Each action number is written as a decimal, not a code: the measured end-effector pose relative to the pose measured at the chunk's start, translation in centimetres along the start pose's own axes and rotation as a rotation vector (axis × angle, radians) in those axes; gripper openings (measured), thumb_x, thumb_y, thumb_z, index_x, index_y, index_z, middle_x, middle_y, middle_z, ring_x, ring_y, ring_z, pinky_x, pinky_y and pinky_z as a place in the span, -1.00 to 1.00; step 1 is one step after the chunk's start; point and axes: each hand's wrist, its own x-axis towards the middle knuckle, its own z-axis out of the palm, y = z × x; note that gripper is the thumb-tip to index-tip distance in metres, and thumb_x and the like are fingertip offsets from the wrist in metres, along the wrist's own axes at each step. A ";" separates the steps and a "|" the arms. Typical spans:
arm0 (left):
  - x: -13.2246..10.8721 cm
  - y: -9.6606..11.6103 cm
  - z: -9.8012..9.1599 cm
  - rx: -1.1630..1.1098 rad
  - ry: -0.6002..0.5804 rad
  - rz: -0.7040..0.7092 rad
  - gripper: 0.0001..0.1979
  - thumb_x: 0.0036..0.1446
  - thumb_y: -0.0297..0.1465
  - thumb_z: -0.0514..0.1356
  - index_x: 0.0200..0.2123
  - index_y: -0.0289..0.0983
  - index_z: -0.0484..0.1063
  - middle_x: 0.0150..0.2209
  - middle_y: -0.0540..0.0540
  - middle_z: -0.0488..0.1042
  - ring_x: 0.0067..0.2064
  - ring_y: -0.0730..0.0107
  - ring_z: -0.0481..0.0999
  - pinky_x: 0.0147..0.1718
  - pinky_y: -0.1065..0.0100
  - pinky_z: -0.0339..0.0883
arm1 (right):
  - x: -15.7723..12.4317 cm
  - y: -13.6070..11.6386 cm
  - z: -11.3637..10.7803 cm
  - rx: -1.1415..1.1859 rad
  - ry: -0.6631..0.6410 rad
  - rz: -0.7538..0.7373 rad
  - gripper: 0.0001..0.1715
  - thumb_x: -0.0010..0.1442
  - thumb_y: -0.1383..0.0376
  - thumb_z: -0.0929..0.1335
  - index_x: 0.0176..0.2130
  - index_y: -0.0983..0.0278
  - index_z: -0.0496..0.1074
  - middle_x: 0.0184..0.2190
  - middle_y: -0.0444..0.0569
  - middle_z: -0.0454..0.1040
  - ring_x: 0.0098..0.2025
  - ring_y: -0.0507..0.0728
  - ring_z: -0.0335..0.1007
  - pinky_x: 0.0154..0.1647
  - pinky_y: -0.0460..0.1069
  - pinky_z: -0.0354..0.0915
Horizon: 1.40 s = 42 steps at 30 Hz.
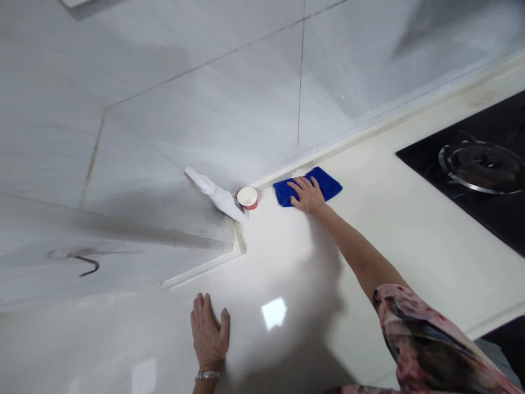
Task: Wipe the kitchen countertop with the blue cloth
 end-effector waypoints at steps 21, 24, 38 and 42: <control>0.7 -0.5 -0.6 -0.013 -0.056 0.015 -0.19 0.40 -0.13 0.05 0.60 -0.19 -0.14 0.59 -0.31 -0.06 0.59 -0.20 -0.09 0.49 -0.33 -0.07 | 1.1 20.0 -2.8 -0.249 0.227 0.863 -0.24 0.48 0.13 0.06 0.48 0.44 0.16 0.43 0.45 0.12 0.41 0.49 0.04 0.36 0.57 -0.03; 0.7 -0.5 -0.6 -0.005 -0.056 0.016 -0.19 0.40 -0.13 0.04 0.59 -0.22 -0.14 0.59 -0.34 -0.05 0.59 -0.23 -0.09 0.48 -0.35 -0.06 | 3.1 19.1 -1.6 -0.242 0.199 0.867 -0.16 0.47 0.07 0.05 0.49 0.51 0.10 0.46 0.52 0.06 0.43 0.58 0.00 0.30 0.68 -0.05; 1.1 -0.4 0.2 -0.017 -0.042 -0.007 -0.21 0.41 -0.09 0.01 0.56 -0.35 -0.02 0.55 -0.46 0.03 0.59 -0.21 -0.07 0.49 -0.28 -0.08 | -1.2 -4.1 -0.2 -0.004 -0.041 0.176 -0.15 0.44 0.04 0.15 0.53 0.39 0.12 0.57 0.22 0.00 0.54 0.50 -0.14 0.51 0.51 -0.28; 1.2 0.2 0.3 -0.042 -0.026 -0.040 -0.22 0.40 -0.07 0.01 0.53 -0.36 0.04 0.53 -0.47 0.09 0.58 -0.17 -0.05 0.50 -0.25 -0.08 | -5.9 -6.8 -0.4 0.043 -0.060 0.085 -0.18 0.45 0.06 0.18 0.53 0.36 0.14 0.57 0.20 0.01 0.55 0.46 -0.15 0.53 0.47 -0.33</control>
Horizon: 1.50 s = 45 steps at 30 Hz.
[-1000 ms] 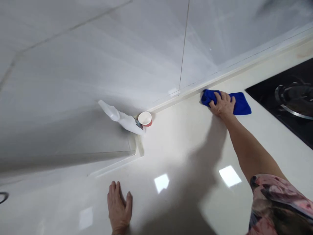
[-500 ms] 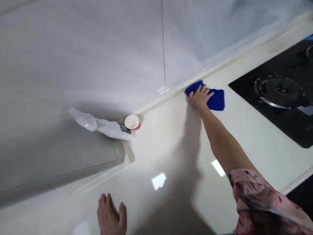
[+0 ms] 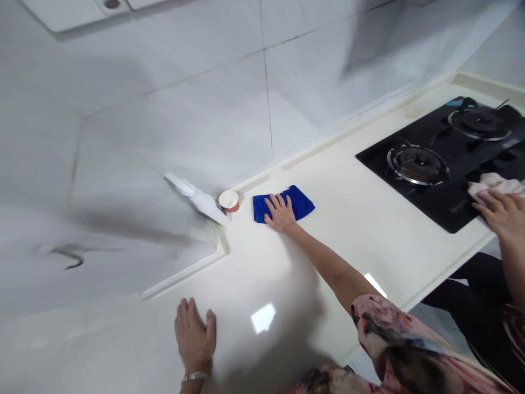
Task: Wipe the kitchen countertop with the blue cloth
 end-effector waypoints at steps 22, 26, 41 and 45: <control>-0.1 1.8 0.9 -0.106 -0.034 -0.028 -0.24 0.40 -0.15 -0.03 0.48 -0.56 0.09 0.54 -0.55 0.00 0.60 -0.18 -0.12 0.52 -0.25 -0.19 | -29.8 -19.7 4.3 0.035 -0.147 -0.309 -0.10 0.41 0.01 0.29 0.56 0.29 0.08 0.59 0.16 -0.08 0.59 0.45 -0.21 0.56 0.48 -0.35; -0.3 2.2 1.4 -0.158 -0.059 -0.025 -0.21 0.39 -0.18 0.00 0.49 -0.60 0.03 0.55 -0.57 -0.08 0.61 -0.19 -0.18 0.52 -0.26 -0.24 | -30.6 -19.6 4.2 -0.031 -0.143 -0.305 -0.10 0.38 0.06 0.31 0.55 0.25 0.11 0.58 0.13 -0.04 0.58 0.44 -0.17 0.57 0.45 -0.34; -4.2 -17.4 -6.3 -0.140 -0.148 0.163 -0.36 0.42 -0.11 -0.02 0.46 -0.20 0.28 0.53 -0.19 0.16 0.58 0.05 0.01 0.53 -0.10 -0.18 | -31.1 -19.0 5.3 -0.222 -0.043 -0.280 -0.18 0.34 0.15 0.25 0.49 0.26 0.22 0.53 0.15 0.13 0.54 0.39 -0.01 0.56 0.38 -0.20; -5.8 -26.7 -9.8 -0.088 -0.080 -0.079 -0.33 0.43 -0.07 -0.03 0.44 -0.28 0.29 0.55 -0.25 0.11 0.60 -0.06 -0.12 0.49 -0.25 -0.22 | -30.7 -19.2 5.4 -0.251 -0.024 -0.235 -0.20 0.34 0.14 0.22 0.49 0.25 0.23 0.52 0.17 0.15 0.52 0.39 0.03 0.54 0.38 -0.14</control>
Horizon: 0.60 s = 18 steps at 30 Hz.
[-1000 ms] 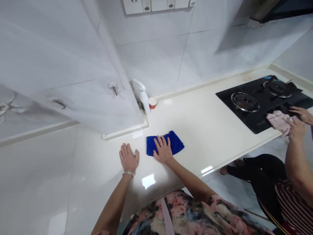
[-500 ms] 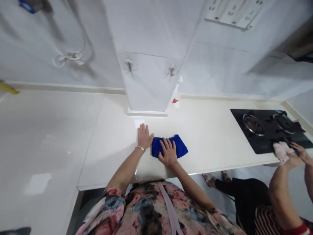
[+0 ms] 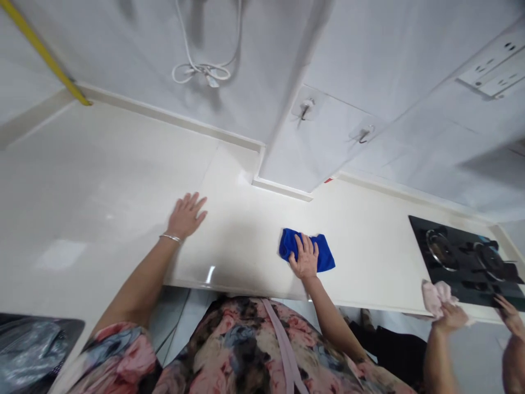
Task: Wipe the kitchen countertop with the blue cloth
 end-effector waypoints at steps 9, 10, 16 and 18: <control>-5.7 -12.9 -5.7 0.067 0.200 -0.357 -0.25 0.53 0.00 -0.18 0.44 -0.48 0.20 0.58 -0.31 -0.04 0.57 -0.26 -0.24 0.44 -0.38 -0.26 | 6.3 -2.2 1.3 0.053 0.201 0.387 -0.19 0.36 0.08 0.13 0.47 0.27 0.24 0.39 0.43 0.26 0.40 0.61 0.15 0.27 0.67 0.03; -6.1 -12.8 -5.7 0.059 0.246 -0.349 -0.27 0.54 -0.01 -0.17 0.44 -0.46 0.20 0.58 -0.30 -0.03 0.58 -0.23 -0.23 0.45 -0.35 -0.26 | 7.4 -2.6 1.4 0.078 0.223 0.432 -0.19 0.35 0.08 0.13 0.46 0.28 0.26 0.37 0.46 0.27 0.38 0.64 0.16 0.23 0.70 0.03; -6.6 -11.1 -5.6 -0.033 0.368 -0.284 -0.33 0.53 -0.08 -0.08 0.42 -0.47 0.23 0.58 -0.27 -0.01 0.58 -0.16 -0.22 0.47 -0.33 -0.31 | 15.0 -8.1 1.1 0.136 0.186 0.592 -0.13 0.32 0.11 0.11 0.45 0.47 0.24 0.36 0.65 0.20 0.34 0.73 0.13 0.13 0.80 -0.04; -6.6 -11.2 -5.6 -0.066 0.389 -0.267 -0.34 0.53 -0.09 -0.06 0.42 -0.47 0.23 0.58 -0.26 -0.01 0.58 -0.16 -0.23 0.47 -0.34 -0.32 | 17.1 -11.3 1.2 0.127 0.153 0.554 -0.13 0.33 0.12 0.11 0.46 0.49 0.22 0.39 0.65 0.18 0.35 0.72 0.12 0.15 0.79 -0.04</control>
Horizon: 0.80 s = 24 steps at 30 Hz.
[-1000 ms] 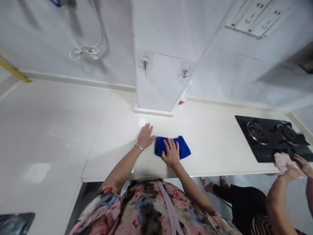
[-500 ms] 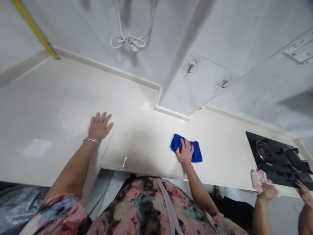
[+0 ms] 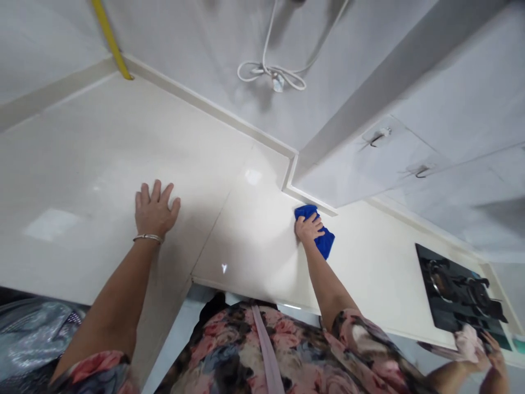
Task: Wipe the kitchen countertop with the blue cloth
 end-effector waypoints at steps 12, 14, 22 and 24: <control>0.1 0.4 -0.5 0.072 -0.081 -0.119 -0.34 0.41 -0.08 -0.02 0.47 -0.19 0.25 0.57 -0.19 0.05 0.61 -0.18 -0.19 0.50 -0.27 -0.25 | -15.7 -16.8 0.4 0.008 -0.398 -0.861 -0.07 0.38 0.11 0.27 0.56 0.39 0.01 0.58 0.28 -0.10 0.59 0.50 -0.28 0.51 0.55 -0.44; 0.1 0.4 -0.6 0.050 -0.086 -0.129 -0.33 0.40 -0.08 -0.01 0.48 -0.17 0.24 0.58 -0.18 0.03 0.61 -0.16 -0.21 0.51 -0.28 -0.28 | -18.5 -16.2 -0.6 0.018 -0.465 -1.022 -0.06 0.38 0.10 0.31 0.56 0.37 0.02 0.59 0.25 -0.13 0.60 0.47 -0.31 0.53 0.50 -0.49; 0.1 0.0 -0.2 -0.023 -0.055 -0.099 -0.34 0.47 -0.04 -0.04 0.46 -0.27 0.25 0.59 -0.17 0.01 0.60 -0.12 -0.23 0.50 -0.29 -0.34 | -22.8 -7.0 -3.4 0.134 -0.564 -1.342 -0.15 0.40 0.08 0.37 0.53 0.25 0.15 0.57 0.15 0.01 0.60 0.32 -0.22 0.59 0.36 -0.39; 0.2 0.0 -0.1 -0.011 -0.065 -0.103 -0.34 0.47 -0.04 -0.05 0.46 -0.27 0.24 0.59 -0.17 -0.01 0.60 -0.11 -0.23 0.50 -0.27 -0.34 | -22.3 -3.6 -3.8 0.137 -0.548 -1.324 -0.18 0.39 0.09 0.37 0.51 0.21 0.19 0.55 0.12 0.08 0.58 0.30 -0.13 0.59 0.32 -0.32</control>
